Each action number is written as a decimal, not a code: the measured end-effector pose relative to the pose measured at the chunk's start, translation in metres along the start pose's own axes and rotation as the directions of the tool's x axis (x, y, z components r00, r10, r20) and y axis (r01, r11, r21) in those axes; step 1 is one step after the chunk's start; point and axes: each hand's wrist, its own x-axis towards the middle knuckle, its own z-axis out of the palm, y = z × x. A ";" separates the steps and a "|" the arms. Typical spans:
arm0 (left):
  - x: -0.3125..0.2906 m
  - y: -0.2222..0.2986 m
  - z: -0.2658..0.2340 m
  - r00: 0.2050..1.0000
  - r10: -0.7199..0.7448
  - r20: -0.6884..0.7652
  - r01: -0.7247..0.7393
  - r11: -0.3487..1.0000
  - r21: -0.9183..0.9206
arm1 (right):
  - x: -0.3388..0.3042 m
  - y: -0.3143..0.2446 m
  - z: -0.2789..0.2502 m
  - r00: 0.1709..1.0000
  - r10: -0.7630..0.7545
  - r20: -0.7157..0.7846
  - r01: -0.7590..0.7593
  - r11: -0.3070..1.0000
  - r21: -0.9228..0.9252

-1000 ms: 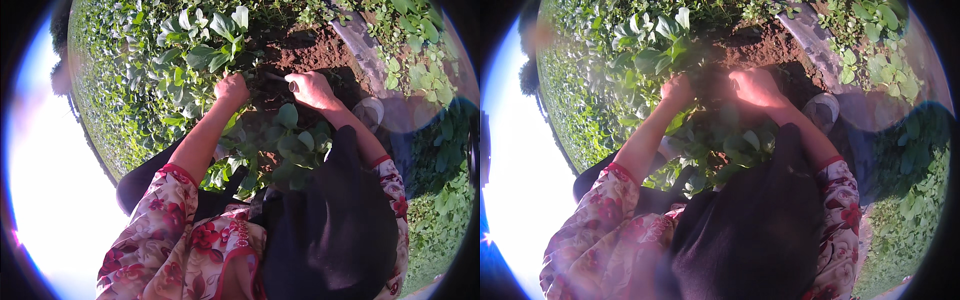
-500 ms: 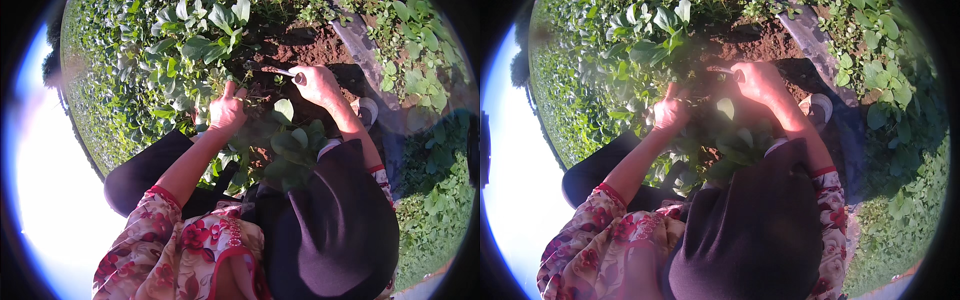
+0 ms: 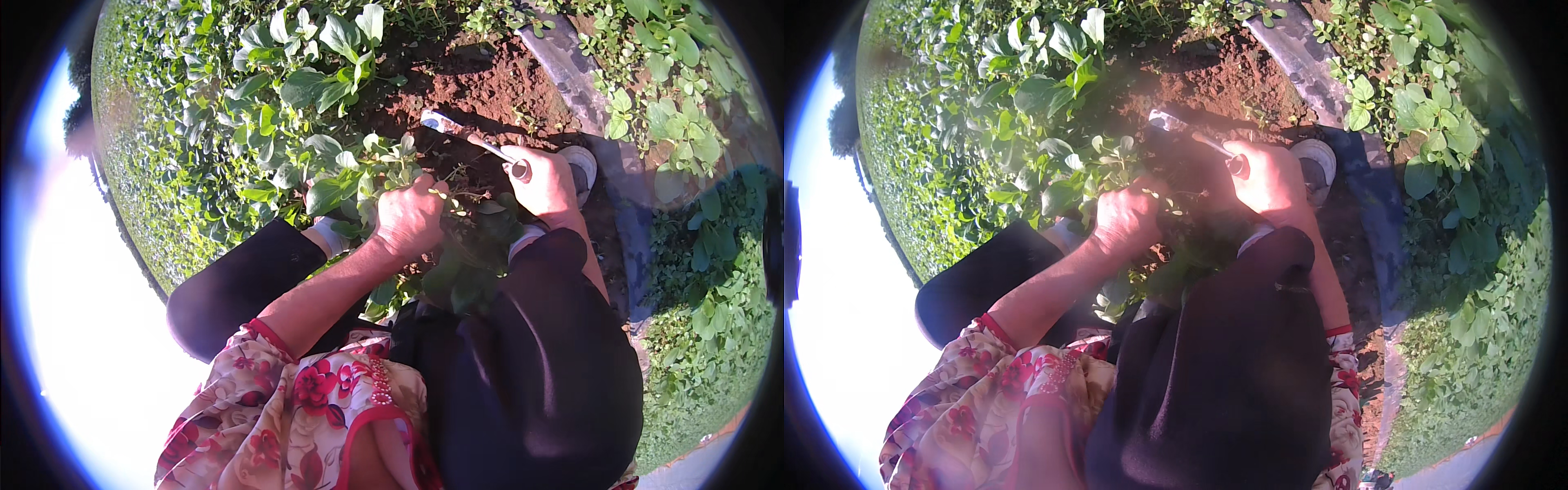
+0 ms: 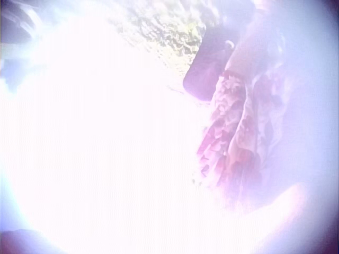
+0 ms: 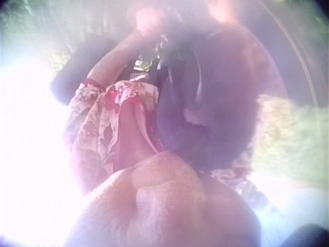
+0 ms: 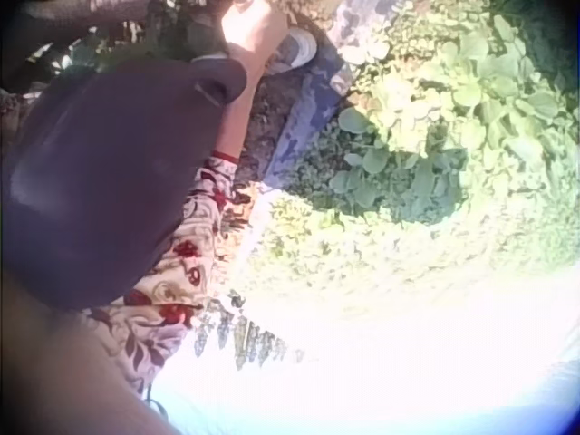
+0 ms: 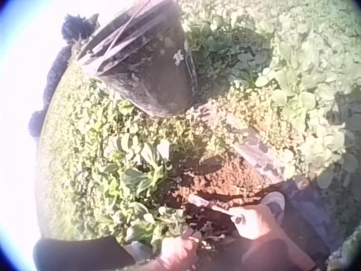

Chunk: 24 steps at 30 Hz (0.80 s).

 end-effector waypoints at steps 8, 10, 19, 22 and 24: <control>0.046 -0.018 -0.044 0.986 -0.157 0.050 0.145 0.972 0.184 | 0.005 0.005 -0.028 0.974 0.068 -0.217 -0.072 0.997 -0.011; 0.026 -0.019 -0.021 0.981 -0.171 0.091 0.159 0.979 0.125 | 0.002 0.009 -0.024 0.985 0.038 -0.170 -0.034 0.999 0.025; 0.029 -0.041 0.021 0.880 -0.442 0.175 0.463 0.880 -0.105 | 0.019 -0.018 0.004 0.960 -0.177 0.216 0.205 0.972 -0.116; 0.054 -0.069 0.017 0.844 -0.516 0.147 0.533 0.837 -0.125 | 0.024 -0.024 0.006 0.948 -0.197 0.250 0.232 0.966 -0.119; 0.067 -0.084 0.017 0.813 -0.553 0.184 0.579 0.800 -0.156 | 0.026 -0.030 0.006 0.943 -0.191 0.274 0.237 0.961 -0.144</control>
